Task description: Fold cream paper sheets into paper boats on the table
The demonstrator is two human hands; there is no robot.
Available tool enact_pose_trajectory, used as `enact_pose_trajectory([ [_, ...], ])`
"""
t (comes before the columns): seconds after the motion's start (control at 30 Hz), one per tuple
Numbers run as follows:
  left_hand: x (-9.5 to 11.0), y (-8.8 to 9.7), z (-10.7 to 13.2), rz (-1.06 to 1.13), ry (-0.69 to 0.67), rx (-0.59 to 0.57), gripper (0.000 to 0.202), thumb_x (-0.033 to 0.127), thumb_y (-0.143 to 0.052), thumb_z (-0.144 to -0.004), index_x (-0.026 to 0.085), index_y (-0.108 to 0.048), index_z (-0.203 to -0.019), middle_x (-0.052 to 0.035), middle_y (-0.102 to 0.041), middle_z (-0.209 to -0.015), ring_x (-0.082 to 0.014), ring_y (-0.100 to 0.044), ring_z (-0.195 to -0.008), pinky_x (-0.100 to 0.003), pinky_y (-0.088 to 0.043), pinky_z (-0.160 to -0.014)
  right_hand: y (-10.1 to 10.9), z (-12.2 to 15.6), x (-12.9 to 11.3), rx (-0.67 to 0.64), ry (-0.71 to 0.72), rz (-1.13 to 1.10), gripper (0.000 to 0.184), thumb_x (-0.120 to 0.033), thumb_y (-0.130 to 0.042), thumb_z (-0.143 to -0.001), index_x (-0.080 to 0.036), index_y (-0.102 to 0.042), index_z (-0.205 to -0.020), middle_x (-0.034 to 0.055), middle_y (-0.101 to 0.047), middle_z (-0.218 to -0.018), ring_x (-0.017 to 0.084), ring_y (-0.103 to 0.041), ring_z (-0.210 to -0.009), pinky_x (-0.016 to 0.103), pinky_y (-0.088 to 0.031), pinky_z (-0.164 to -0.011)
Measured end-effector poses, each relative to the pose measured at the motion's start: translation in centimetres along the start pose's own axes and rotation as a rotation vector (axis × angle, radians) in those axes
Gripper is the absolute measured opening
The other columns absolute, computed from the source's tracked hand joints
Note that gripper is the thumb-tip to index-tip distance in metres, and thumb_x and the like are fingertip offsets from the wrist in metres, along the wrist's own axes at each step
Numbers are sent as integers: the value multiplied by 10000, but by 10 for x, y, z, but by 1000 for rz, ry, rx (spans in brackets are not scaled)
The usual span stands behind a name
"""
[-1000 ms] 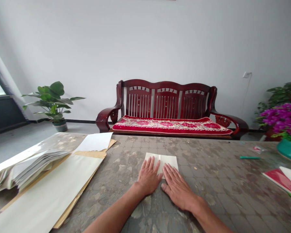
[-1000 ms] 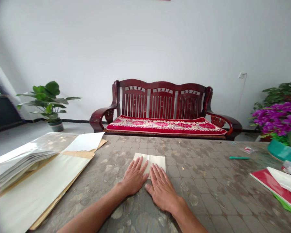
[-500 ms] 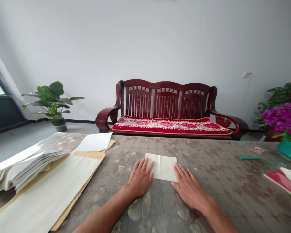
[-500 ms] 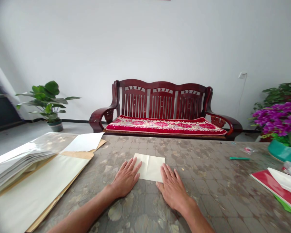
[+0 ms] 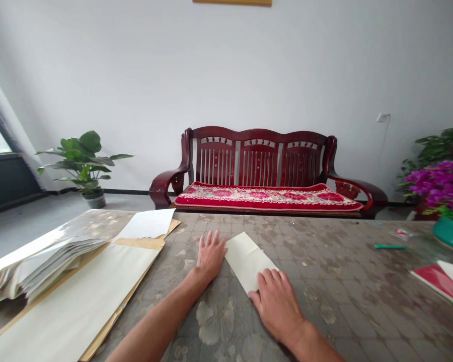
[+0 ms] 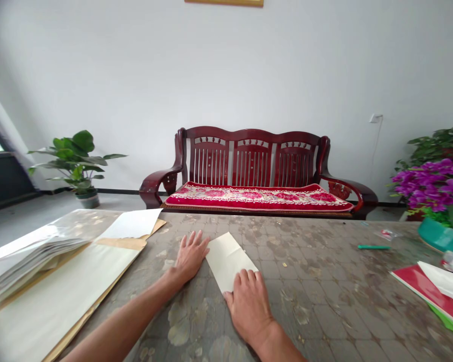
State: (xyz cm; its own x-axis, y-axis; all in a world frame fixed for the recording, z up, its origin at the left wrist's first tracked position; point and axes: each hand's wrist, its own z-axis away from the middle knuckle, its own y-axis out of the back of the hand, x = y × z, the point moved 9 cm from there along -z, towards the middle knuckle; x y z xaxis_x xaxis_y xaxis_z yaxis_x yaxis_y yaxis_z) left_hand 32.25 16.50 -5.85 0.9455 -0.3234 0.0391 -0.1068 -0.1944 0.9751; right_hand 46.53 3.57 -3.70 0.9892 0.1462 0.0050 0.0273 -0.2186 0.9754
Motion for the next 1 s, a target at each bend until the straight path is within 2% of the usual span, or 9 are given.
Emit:
enact_pose_trajectory([
  [0.13, 28, -1, 13, 102, -75, 10, 433, 296, -323, -1004, 191, -521, -1374, -126, -494, -1452, -259, -427, -1365, -435, -317, -1137, -3, -1, -5, 55, 69, -21, 192, -368, -573, -917, -208, -659, -977, 74, -647, -984, 252, -535, -949, 409, -347, -881],
  [0.23, 44, -10, 30, 72, -111, 25, 530, 437, -384, -980, 167, -457, -1430, -169, -432, -1490, -311, -372, -1396, -466, -325, -1123, -4, 1, -10, 81, 169, -63, 137, -339, -570, -920, -226, -647, -934, 52, -638, -962, 232, -528, -929, 384, -338, -859],
  [0.33, 49, -19, 39, 45, -174, 29, 625, 535, -427, -942, 185, -420, -1460, -171, -369, -1528, -334, -323, -1419, -488, -306, -1127, -2, 3, -10, 87, 221, -94, 111, -304, -562, -924, -230, -644, -910, 41, -630, -940, 218, -527, -914, 364, -335, -843],
  [0.43, 45, -22, 41, 42, -230, 8, 611, 548, -408, -945, 237, -404, -1471, -160, -363, -1534, -332, -316, -1424, -507, -299, -1122, -1, 1, -1, 88, 196, -96, 121, -252, -543, -932, -237, -650, -877, 30, -625, -920, 203, -530, -905, 338, -337, -814],
  [0.5, 37, -21, 37, 35, -219, -6, 584, 528, -401, -953, 263, -397, -1474, -159, -356, -1538, -337, -312, -1425, -532, -294, -1116, -2, 0, 10, 90, 164, -87, 165, -224, -521, -941, -242, -654, -844, 24, -623, -904, 195, -534, -897, 323, -339, -797],
  [0.6, 21, -19, 27, 9, -137, -47, 568, 472, -424, -956, 253, -388, -1479, -168, -331, -1548, -341, -293, -1433, -562, -266, -1121, -4, -3, 22, 92, 135, -73, 207, -212, -501, -950, -243, -658, -818, 23, -619, -888, 188, -541, -889, 307, -348, -787],
  [0.73, 1, -19, 10, -6, 23, -106, 558, 412, -409, -967, 202, -378, -1484, -161, -313, -1558, -336, -275, -1441, -571, -245, -1131, -7, -4, 24, 82, 142, -78, 210, -182, -506, -941, -232, -652, -798, 22, -618, -885, 179, -551, -883, 288, -363, -792],
  [0.83, -8, -16, 5, 11, 114, -91, 514, 360, -380, -979, 173, -416, -1457, -152, -356, -1541, -328, -306, -1427, -534, -275, -1129, -7, -4, 22, 86, 145, -84, 209, -165, -512, -933, -226, -649, -788, 22, -619, -885, 172, -561, -874, 279, -373, -786],
  [1.0, -7, -3, 11, 102, 174, -16, 445, 236, -418, -945, 154, -500, -1375, -148, -477, -1453, -286, -442, -1332, -407, -377, -1074, -7, -5, 21, 101, 146, -79, 198, -147, -533, -915, -225, -643, -770, 14, -617, -873, 164, -574, -859, 271, -380, -760],
])
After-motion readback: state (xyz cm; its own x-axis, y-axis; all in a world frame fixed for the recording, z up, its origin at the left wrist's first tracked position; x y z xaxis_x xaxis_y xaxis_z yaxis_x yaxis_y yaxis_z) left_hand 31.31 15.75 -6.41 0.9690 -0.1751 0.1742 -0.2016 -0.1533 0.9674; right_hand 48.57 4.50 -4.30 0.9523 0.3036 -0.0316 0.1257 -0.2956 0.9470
